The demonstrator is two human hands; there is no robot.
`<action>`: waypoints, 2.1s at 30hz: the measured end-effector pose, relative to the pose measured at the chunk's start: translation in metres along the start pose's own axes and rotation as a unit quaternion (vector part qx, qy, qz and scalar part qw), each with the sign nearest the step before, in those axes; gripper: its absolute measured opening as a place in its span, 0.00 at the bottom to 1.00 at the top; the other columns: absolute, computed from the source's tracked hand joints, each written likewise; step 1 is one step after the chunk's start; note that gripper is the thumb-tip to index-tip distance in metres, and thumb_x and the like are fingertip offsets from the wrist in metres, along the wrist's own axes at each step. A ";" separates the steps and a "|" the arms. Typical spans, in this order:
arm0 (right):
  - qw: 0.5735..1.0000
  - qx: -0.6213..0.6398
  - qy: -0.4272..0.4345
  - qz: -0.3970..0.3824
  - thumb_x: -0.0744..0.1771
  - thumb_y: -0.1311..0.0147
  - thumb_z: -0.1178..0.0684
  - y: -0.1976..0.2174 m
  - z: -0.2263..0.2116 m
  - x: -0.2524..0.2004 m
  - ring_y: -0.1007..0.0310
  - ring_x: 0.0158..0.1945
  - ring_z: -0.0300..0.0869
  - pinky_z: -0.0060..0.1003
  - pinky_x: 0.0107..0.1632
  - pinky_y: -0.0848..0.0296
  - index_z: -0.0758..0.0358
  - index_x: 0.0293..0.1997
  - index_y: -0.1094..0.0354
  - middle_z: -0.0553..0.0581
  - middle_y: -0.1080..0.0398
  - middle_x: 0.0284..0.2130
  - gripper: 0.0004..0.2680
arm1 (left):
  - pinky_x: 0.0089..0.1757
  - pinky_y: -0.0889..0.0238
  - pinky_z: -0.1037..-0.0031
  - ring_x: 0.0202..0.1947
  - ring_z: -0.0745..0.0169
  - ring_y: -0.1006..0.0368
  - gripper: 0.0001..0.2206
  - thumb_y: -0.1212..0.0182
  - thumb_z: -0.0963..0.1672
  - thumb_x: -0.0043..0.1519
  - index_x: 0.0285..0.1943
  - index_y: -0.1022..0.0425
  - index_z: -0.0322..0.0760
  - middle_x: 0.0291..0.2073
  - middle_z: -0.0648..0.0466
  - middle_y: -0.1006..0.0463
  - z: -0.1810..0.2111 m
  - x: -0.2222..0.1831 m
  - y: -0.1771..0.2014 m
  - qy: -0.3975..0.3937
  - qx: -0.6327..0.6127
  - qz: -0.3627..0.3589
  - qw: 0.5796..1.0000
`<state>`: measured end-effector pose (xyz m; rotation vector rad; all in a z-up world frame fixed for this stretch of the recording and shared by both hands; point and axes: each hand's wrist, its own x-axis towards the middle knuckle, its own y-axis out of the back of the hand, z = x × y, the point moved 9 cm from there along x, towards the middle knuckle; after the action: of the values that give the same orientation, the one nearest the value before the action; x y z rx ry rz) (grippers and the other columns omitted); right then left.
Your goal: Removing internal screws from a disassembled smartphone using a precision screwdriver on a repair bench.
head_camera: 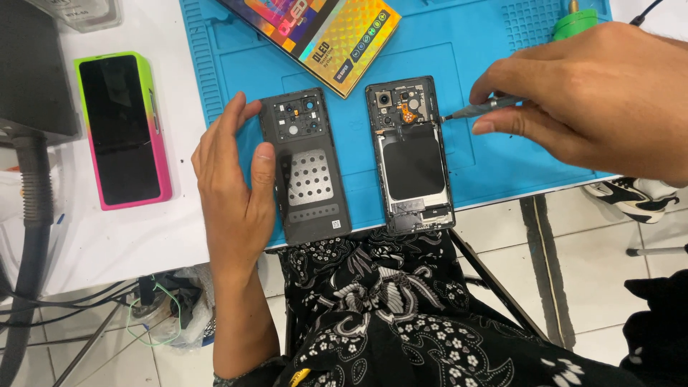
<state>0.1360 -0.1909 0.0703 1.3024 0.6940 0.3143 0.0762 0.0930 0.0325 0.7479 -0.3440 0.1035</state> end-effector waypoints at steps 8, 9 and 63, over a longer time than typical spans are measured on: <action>1.000 0.009 -0.010 0.004 0.68 0.49 0.41 -0.001 0.003 -0.002 0.19 0.30 0.47 0.47 0.34 0.21 0.43 0.55 0.31 0.44 0.23 0.42 0.11 | 0.66 0.49 0.55 0.68 0.47 0.37 0.23 0.63 0.51 0.77 0.75 0.44 0.31 0.64 0.46 0.26 -0.001 0.000 0.000 0.001 -0.003 -0.001 1.000; 0.999 0.000 -0.032 -0.007 0.70 0.52 0.38 -0.002 0.006 -0.002 0.18 0.34 0.48 0.46 0.35 0.22 0.42 0.54 0.30 0.46 0.20 0.34 0.10 | 0.66 0.49 0.55 0.69 0.47 0.37 0.23 0.63 0.50 0.77 0.75 0.44 0.31 0.64 0.46 0.26 -0.001 0.000 0.000 0.001 -0.005 -0.001 1.000; 0.990 0.096 -0.067 0.082 0.73 0.46 0.52 0.027 -0.010 -0.005 0.23 0.30 0.37 0.37 0.34 0.29 0.50 0.49 0.25 0.42 0.23 0.25 0.04 | 0.43 0.39 0.61 0.40 0.47 0.31 0.05 0.41 0.40 0.70 0.47 0.22 0.29 0.38 0.48 0.25 0.030 -0.006 0.011 -0.178 -0.027 0.045 0.983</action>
<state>0.1305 -0.1787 0.0966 1.5530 0.5126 0.2948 0.0605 0.0808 0.0584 0.6958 -0.7183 0.0444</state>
